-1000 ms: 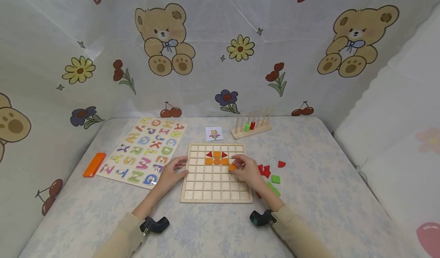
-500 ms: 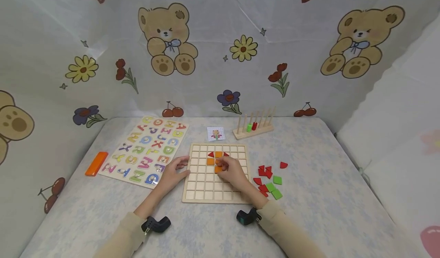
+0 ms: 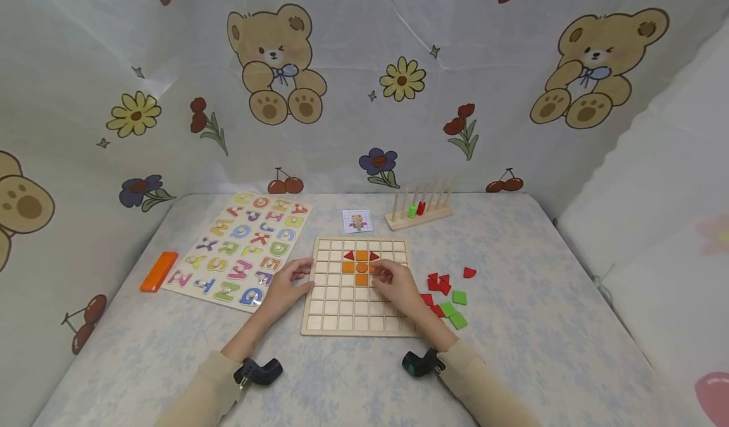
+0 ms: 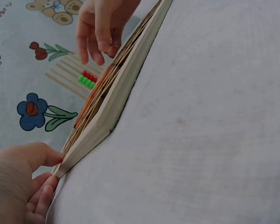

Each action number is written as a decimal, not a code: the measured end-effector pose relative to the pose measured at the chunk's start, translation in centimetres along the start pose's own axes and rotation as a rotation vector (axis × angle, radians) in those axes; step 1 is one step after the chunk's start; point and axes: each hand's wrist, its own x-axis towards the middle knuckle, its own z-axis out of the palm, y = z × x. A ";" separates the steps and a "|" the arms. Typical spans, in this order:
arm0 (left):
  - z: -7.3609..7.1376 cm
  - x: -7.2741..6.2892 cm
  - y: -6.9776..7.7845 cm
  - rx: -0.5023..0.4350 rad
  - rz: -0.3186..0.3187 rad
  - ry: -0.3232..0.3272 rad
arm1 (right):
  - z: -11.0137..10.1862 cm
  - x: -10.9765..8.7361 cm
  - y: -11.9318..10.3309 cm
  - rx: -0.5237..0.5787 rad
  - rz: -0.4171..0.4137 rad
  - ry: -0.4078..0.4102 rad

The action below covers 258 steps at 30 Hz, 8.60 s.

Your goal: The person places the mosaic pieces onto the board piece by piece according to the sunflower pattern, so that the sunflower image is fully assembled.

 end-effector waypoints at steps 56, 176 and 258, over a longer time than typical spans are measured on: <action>0.1 -0.1 0.0 -0.002 0.006 0.001 | -3.0 -0.6 1.2 -0.090 0.050 0.076; 0.1 -0.1 -0.1 -0.010 0.031 0.003 | -0.8 -1.2 -0.2 -0.012 0.019 0.166; 0.2 -0.1 -0.1 0.019 0.010 0.006 | -7.3 -9.1 3.1 -0.185 0.103 0.263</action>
